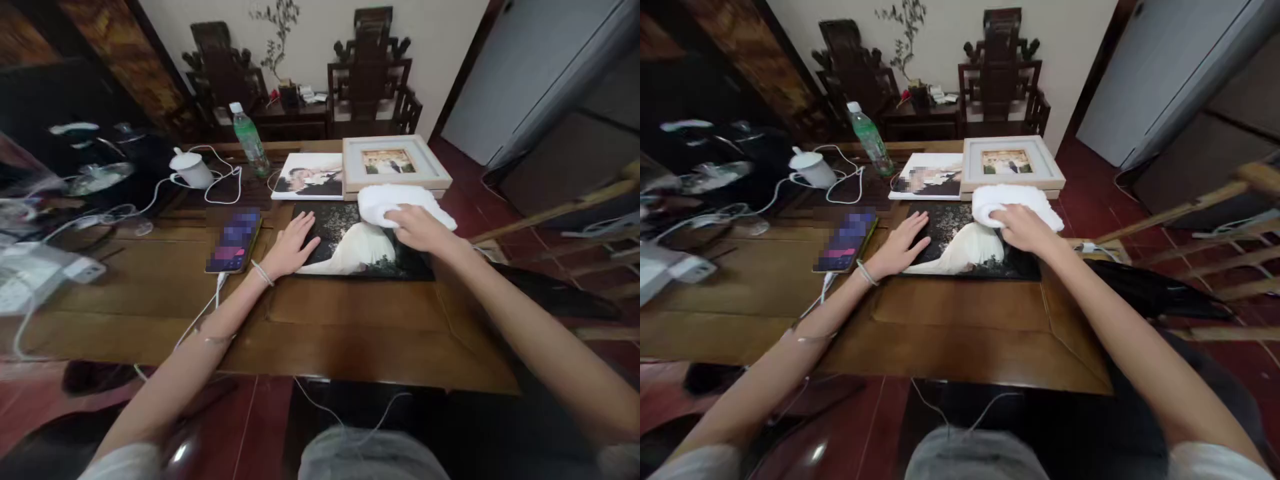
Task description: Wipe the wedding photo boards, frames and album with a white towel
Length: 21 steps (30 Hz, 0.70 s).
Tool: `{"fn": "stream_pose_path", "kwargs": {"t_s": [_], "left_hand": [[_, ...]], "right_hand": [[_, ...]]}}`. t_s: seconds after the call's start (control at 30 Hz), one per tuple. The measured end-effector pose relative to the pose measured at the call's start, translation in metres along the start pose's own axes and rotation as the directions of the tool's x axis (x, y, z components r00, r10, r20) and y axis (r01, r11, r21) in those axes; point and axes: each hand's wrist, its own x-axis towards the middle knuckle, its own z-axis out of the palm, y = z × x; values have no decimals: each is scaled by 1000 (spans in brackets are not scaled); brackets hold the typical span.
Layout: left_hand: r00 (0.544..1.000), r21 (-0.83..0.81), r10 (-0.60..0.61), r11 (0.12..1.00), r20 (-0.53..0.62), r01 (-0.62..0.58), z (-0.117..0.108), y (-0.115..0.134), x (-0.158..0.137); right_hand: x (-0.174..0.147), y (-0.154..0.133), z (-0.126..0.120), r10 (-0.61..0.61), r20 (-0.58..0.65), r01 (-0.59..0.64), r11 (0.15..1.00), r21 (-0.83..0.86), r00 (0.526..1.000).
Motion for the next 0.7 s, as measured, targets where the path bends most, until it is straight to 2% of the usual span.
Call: {"fn": "stream_pose_path", "kwargs": {"t_s": [0.1, 0.17, 0.4, 0.5, 0.6, 0.7], "left_hand": [[1000, 1, -4, 1000, 2, 4, -2, 3, 1], [1000, 4, -13, 1000, 5, 13, -3, 6, 1], [996, 22, -85, 996, 33, 84, -7, 14, 1], [995, 27, -90, 996, 34, 89, -8, 15, 1], [997, 29, -74, 997, 21, 73, -8, 16, 1], [997, 15, -75, 997, 16, 75, -9, 17, 1]], "right_hand": [[4, 5, 0, 32, -1, -32, 999, 16, 999], [-5, 0, 2, 9, -24, -8, 999, 40, 1000], [-95, -56, 4, -197, -149, 219, 964, 150, 969], [-118, -68, 3, -235, -192, 268, 948, 171, 953], [-113, -62, 2, -231, -184, 264, 946, 185, 955], [-89, -42, 2, -170, -139, 193, 964, 181, 976]]}}
